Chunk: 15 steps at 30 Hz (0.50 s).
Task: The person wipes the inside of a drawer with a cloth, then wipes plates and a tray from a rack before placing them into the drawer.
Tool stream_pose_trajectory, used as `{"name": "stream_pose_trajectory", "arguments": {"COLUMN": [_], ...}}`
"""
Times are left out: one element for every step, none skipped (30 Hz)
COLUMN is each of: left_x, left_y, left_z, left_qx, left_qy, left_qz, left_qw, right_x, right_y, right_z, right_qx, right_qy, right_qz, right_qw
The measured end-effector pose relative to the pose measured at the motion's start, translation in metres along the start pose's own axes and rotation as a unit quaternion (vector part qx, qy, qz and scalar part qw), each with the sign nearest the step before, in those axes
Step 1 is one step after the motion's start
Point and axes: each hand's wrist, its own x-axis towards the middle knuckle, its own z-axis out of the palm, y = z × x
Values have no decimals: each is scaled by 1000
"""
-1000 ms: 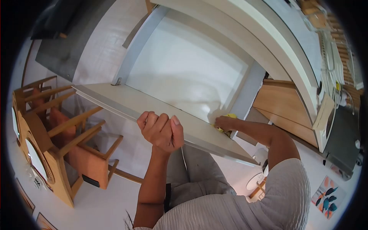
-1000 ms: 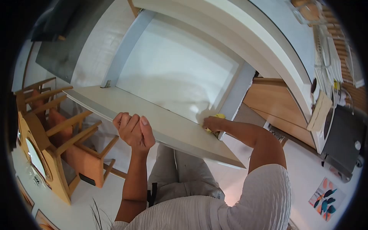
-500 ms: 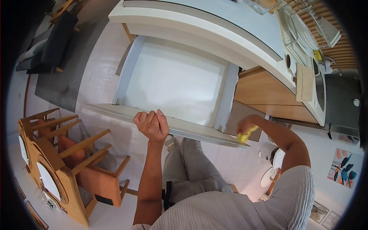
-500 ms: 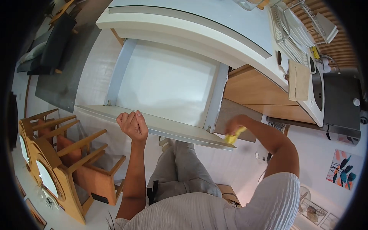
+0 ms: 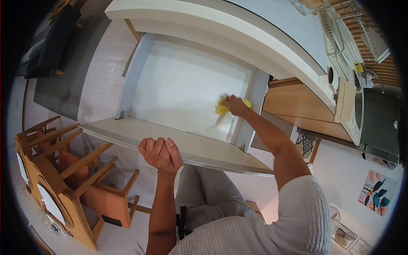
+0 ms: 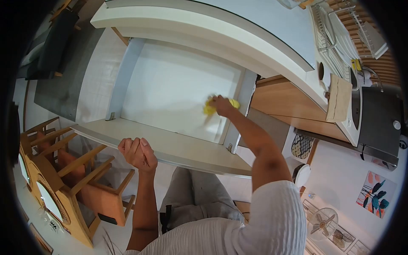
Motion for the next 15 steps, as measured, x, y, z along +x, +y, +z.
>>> {"name": "stream_pose_trajectory", "arguments": {"left_x": [0,-1,-3,-3,-4,-3,-2,-3,-2,-2,-1,-2,-1,-1,-1], "left_y": [-1,-2,-2,-2,-2,-3,-3,-2,-2,-1,-1,-2,-2,-2,-1], "left_z": [1,1,1,1,1,2,2,1,0,1,1,1,2,3,3], "left_qx": [7,14,16,19,18,17,13,11,13,11,7,8,1,-7,-8], "left_qy": [4,5,0,-2,-3,0,3,2,5,9,10,12,21,31,37], "left_qz": [4,8,4,-6,-14,-15,-16,-16,-16,-18,-19,-19,-15,-13,-14], "left_qw": [1000,1000,1000,1000,1000,1000,1000,1000,1000,1000,1000,1000,1000,999,999], "right_x": [0,-5,-16,-37,-52,-67,-79,-87,-89,-86,-86,-85,-82,-78,-72], "right_y": [6,10,13,22,13,3,-19,-31,-38,-43,-49,-51,-53,-53,-52], "right_z": [16,28,37,55,56,55,44,53,61,65,69,71,68,65,60], "right_qx": [-23,-62,-58,-80,-102,-168,-235,-237,-240,-241,-233,-226,-228,-210,-194], "right_qy": [-17,-22,-27,-124,-216,-240,-262,-280,-295,-292,-332,-372,-371,-406,-440], "right_qz": [-8,-15,-16,-30,-42,-91,-141,-135,-130,-134,-107,-79,-79,-84,-90], "right_qw": [1000,998,998,989,970,952,925,920,916,916,908,897,897,885,872]}}
